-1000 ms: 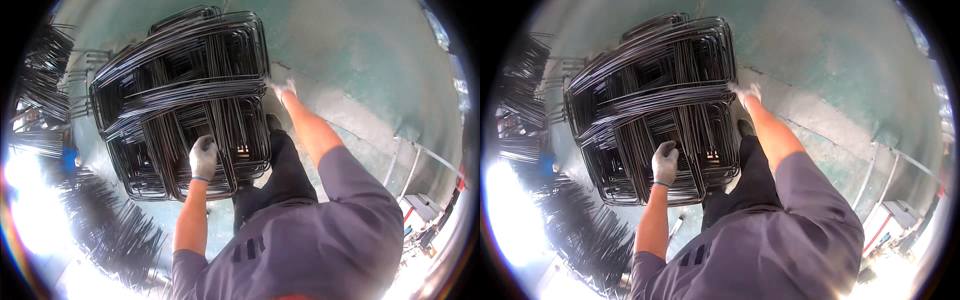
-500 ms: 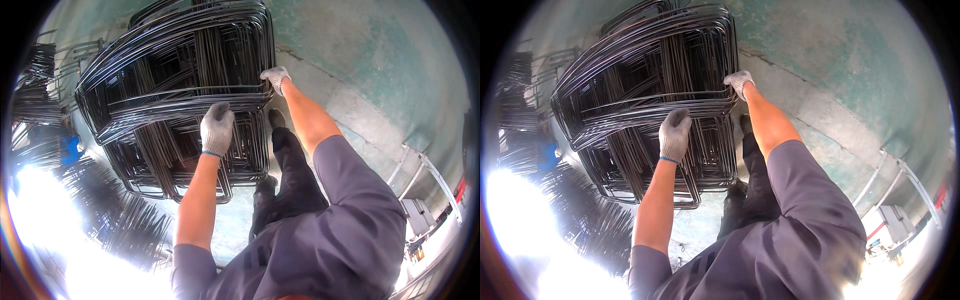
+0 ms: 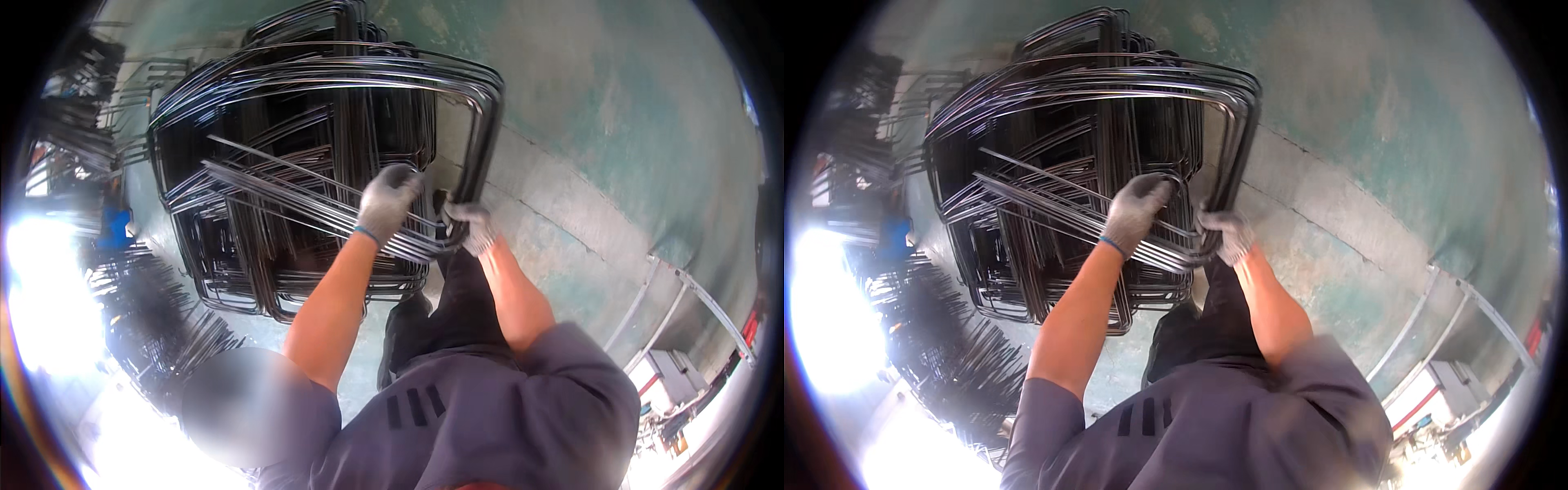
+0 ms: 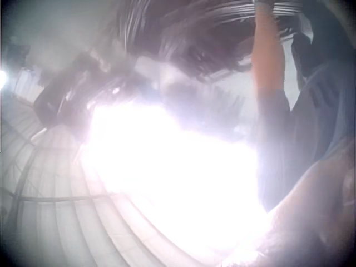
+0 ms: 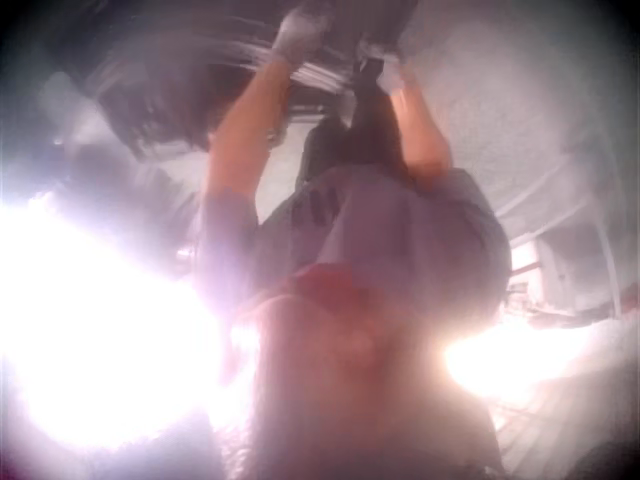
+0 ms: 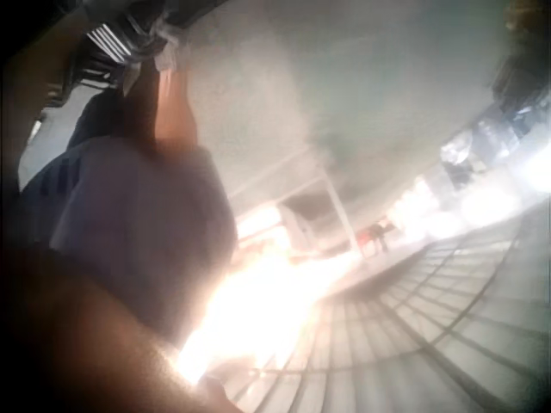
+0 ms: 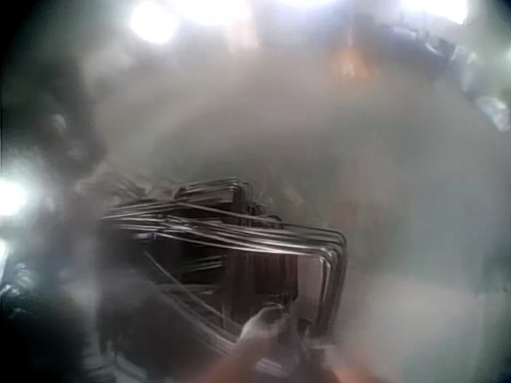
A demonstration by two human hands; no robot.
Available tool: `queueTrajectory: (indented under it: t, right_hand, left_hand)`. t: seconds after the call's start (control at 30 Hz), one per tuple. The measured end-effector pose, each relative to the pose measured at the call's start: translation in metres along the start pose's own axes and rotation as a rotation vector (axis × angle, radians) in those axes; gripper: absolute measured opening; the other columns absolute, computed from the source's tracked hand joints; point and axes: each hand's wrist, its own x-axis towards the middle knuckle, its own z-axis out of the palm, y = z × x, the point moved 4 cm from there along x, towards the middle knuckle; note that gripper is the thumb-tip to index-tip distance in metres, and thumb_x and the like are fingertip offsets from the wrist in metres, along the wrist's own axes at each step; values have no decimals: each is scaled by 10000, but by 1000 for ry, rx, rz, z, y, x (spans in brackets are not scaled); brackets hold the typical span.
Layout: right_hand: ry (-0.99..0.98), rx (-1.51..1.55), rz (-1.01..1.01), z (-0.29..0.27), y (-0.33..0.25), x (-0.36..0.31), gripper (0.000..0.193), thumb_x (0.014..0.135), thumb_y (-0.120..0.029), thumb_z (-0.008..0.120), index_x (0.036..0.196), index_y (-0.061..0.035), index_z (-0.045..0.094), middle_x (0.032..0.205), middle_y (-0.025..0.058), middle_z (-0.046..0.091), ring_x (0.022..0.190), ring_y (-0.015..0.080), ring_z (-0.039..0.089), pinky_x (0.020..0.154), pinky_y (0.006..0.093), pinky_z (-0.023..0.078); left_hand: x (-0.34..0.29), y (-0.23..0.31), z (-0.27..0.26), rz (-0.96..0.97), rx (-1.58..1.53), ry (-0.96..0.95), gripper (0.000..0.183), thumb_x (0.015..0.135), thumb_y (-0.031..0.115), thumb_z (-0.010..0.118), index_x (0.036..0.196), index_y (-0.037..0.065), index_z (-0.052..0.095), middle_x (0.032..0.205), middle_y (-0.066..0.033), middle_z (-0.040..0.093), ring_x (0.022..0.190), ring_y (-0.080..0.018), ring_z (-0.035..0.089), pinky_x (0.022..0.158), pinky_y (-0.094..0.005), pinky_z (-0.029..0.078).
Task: The person picks up metal frames one by one from a central stack and places them onto a metal rack or organized pile to the side.
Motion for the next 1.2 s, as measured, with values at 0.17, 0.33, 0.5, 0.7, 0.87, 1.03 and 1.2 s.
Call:
queueTrajectory:
  t: [0.17,0.33,0.5,0.7,0.87,1.03,1.2]
  right_hand:
    - [-126,133,-188,50,25,-168,445,803,4,770,1227,-45,646,925,65,674,836,244,685,931,440,591]
    - [-129,-3,-352,117,71,-333,336,766,-56,740,1091,-39,656,895,48,641,820,217,649,957,409,577]
    - [-37,-331,-547,155,120,-478,213,820,-73,753,1023,-15,725,933,53,728,886,181,709,860,351,583]
    - [-121,-624,-637,206,170,-613,270,807,-113,867,1038,-34,751,972,32,758,918,175,726,826,354,591]
    - [-309,-808,-598,224,219,-717,395,790,-205,932,1079,-66,700,903,-23,739,839,128,700,759,352,574]
    - [-418,-918,-450,228,267,-822,588,796,-168,959,1265,1,647,1096,48,724,960,136,693,841,353,599]
    - [-728,-815,-342,231,309,-885,640,752,38,941,1303,6,617,1078,30,674,918,111,646,738,305,538]
  left_hand:
    - [-105,23,71,52,-237,-460,750,1102,435,758,1588,-96,548,1373,-169,731,1282,-200,698,1129,-395,572]
    - [-279,88,98,328,-194,-732,609,1035,365,831,1421,-85,691,1198,-124,768,1116,-188,717,1024,-357,581]
    - [-441,79,93,226,-511,-883,499,1003,287,844,1333,-71,733,1113,-139,796,926,-208,768,867,-358,633]
    - [-615,79,51,520,-522,-774,323,963,117,831,1195,-91,745,968,-167,782,836,-253,785,788,-395,663]
    - [-758,51,22,622,-750,-648,318,936,66,792,1194,-109,730,945,-221,771,781,-323,792,727,-443,679]
    - [-869,0,14,680,-917,-549,235,883,30,796,1065,-111,749,878,-235,773,714,-324,793,673,-447,691]
    - [-958,-65,-11,841,-1069,-337,191,901,31,775,1008,-125,754,860,-235,771,716,-334,794,709,-470,707]
